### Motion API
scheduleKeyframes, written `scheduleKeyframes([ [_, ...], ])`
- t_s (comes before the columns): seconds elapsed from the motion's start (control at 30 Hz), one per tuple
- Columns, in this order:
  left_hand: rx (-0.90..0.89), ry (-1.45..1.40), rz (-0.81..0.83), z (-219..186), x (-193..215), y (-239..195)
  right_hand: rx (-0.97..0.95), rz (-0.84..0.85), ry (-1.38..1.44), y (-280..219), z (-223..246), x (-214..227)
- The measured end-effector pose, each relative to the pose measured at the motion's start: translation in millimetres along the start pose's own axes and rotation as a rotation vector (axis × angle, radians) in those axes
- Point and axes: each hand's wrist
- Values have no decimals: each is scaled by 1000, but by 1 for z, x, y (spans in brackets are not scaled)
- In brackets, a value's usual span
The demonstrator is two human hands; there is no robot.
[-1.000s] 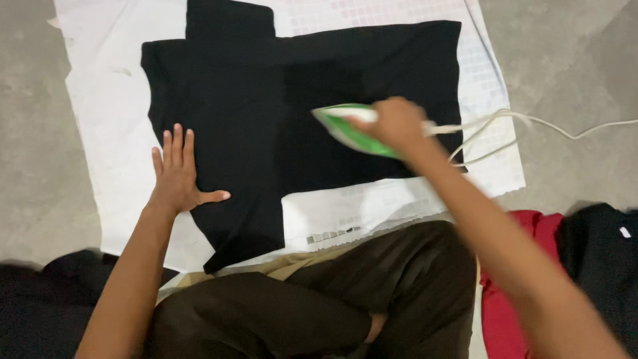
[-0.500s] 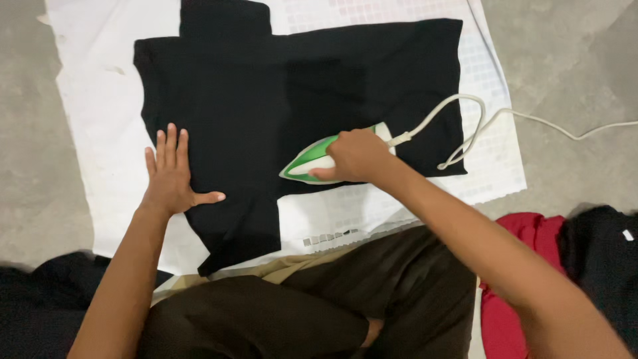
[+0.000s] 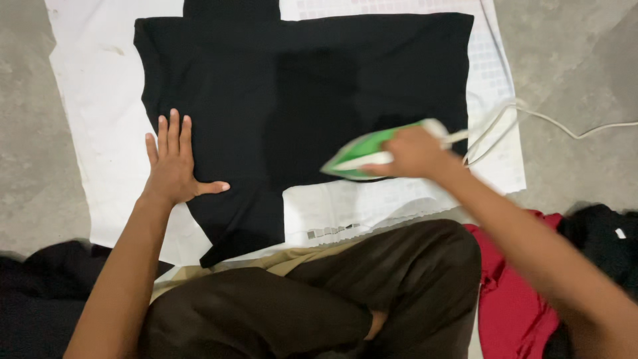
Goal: The person irons a black long-sleeved shirt laid out on a white cloth on the floor. They use a green and white iron to smooth the fabric, frequently adjusting the shirt's position and sleeves to ensure even coverage.
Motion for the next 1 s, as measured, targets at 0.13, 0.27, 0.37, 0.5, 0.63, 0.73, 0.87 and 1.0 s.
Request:
scheduleKeyframes([
  [0.13,1,-5,21,-1,4,0,135,-190,160,45,109,18],
  [0.27,14,15,29,-1,4,1,-52,-190,166,61,97,42],
  [0.37,14,24,28,1,2,0,-296,-202,165,57,19,43],
  [0.5,-25,-14,12,4,4,0,-385,-253,191,33,-102,11],
  [0.63,-36,4,-7,5,-1,1,-306,-42,141,24,-105,13],
  [0.73,-52,8,-32,5,-1,3,-144,-128,145,45,-29,21],
  [0.87,-84,27,-45,5,-2,3,44,-186,140,83,93,37],
  [1.0,-43,-4,-2,0,1,3,-4,-331,304,122,118,56],
])
Point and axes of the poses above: each hand's wrist, its own y-axis towards the middle knuckle, its own x-axis out of the back of the hand, z = x × y
